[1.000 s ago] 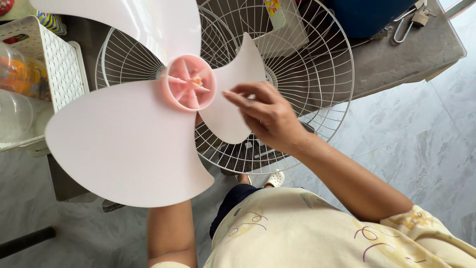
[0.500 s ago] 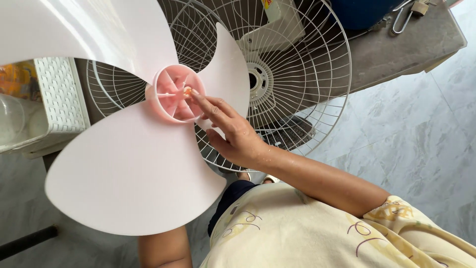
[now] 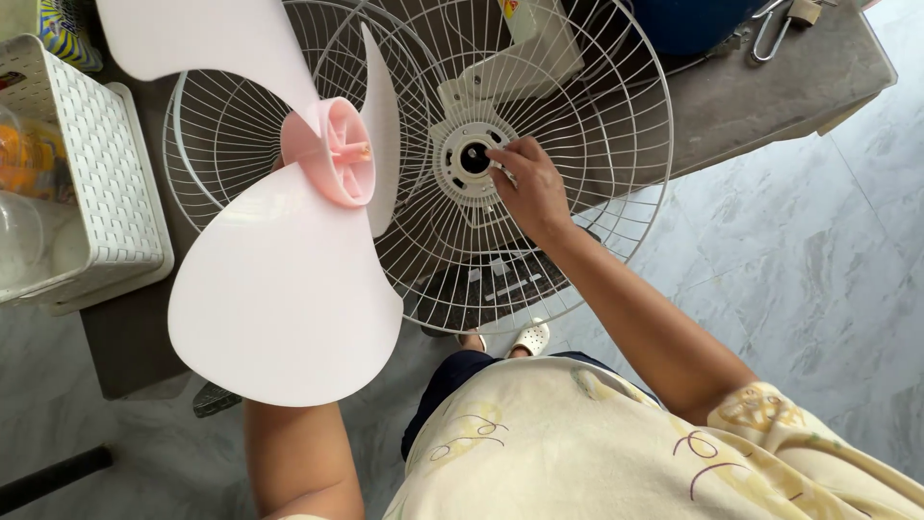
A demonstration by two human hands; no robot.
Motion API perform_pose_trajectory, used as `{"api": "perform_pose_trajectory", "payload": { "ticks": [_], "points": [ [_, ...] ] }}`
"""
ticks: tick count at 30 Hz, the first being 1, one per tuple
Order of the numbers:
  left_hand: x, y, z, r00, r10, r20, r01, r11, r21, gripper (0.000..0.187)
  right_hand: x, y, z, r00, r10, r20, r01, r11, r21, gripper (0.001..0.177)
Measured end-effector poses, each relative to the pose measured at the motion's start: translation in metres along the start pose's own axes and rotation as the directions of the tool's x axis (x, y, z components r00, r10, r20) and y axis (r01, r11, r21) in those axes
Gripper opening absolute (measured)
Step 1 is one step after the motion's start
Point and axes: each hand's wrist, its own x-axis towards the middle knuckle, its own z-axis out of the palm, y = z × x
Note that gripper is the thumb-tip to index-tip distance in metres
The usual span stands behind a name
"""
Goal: The person assembles a table fan by attaching the pink fan blade to the motor hub, securing it with a nut, and then attaching the front wire cage. They wipe the fan blade and cage with a cloth and use a screwdriver to tighten the cage screws.
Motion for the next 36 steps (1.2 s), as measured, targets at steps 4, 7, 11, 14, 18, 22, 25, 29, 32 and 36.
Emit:
{"api": "perform_pose_trajectory", "payload": {
  "ticks": [4,7,11,14,18,22,25,29,32,36],
  "points": [
    [-0.005,-0.009,-0.001,1.0,-0.006,0.019,0.006,1.0,-0.015,0.092,0.011,0.015,0.015,0.974,-0.224,-0.037,0.214,0.959,-0.186,0.019],
    [-0.007,-0.009,0.003,0.999,-0.009,0.04,0.009,1.0,-0.004,0.091,0.016,0.017,0.021,0.976,-0.209,-0.054,0.195,0.962,-0.193,0.014],
    [-0.017,0.003,0.012,0.994,-0.024,0.11,0.013,0.995,0.103,0.09,0.02,0.023,0.013,0.993,-0.086,0.084,0.092,0.994,-0.061,0.016],
    [-0.029,0.023,0.019,0.952,-0.024,0.304,-0.094,0.924,0.37,0.09,0.023,0.024,0.006,0.987,-0.029,0.157,0.027,1.0,0.014,0.023],
    [-0.041,0.024,0.046,0.852,0.12,0.51,-0.508,0.426,0.749,0.091,0.023,0.021,0.001,0.985,-0.011,0.174,0.007,1.0,0.024,0.027],
    [-0.05,-0.002,0.077,0.911,0.147,0.386,-0.405,0.136,0.904,0.097,0.019,0.013,-0.014,0.96,-0.116,0.255,0.097,0.991,0.088,0.027],
    [-0.05,-0.016,0.093,0.943,0.124,0.31,-0.323,0.112,0.94,0.1,0.021,0.007,-0.03,0.896,0.129,0.425,-0.266,0.922,0.282,0.036],
    [-0.048,-0.021,0.105,0.954,0.137,0.268,-0.279,0.071,0.958,0.103,0.011,0.002,-0.063,0.749,0.359,0.556,-0.662,0.4,0.634,0.045],
    [-0.047,-0.018,0.112,0.962,0.128,0.241,-0.248,0.043,0.968,0.103,0.006,0.001,-0.092,0.803,0.187,0.567,-0.596,0.282,0.752,0.057],
    [-0.043,-0.006,0.123,0.983,0.035,0.18,-0.177,-0.074,0.981,0.098,0.009,-0.004,-0.12,0.858,0.103,0.503,-0.489,0.463,0.739,0.062]
  ]
}}
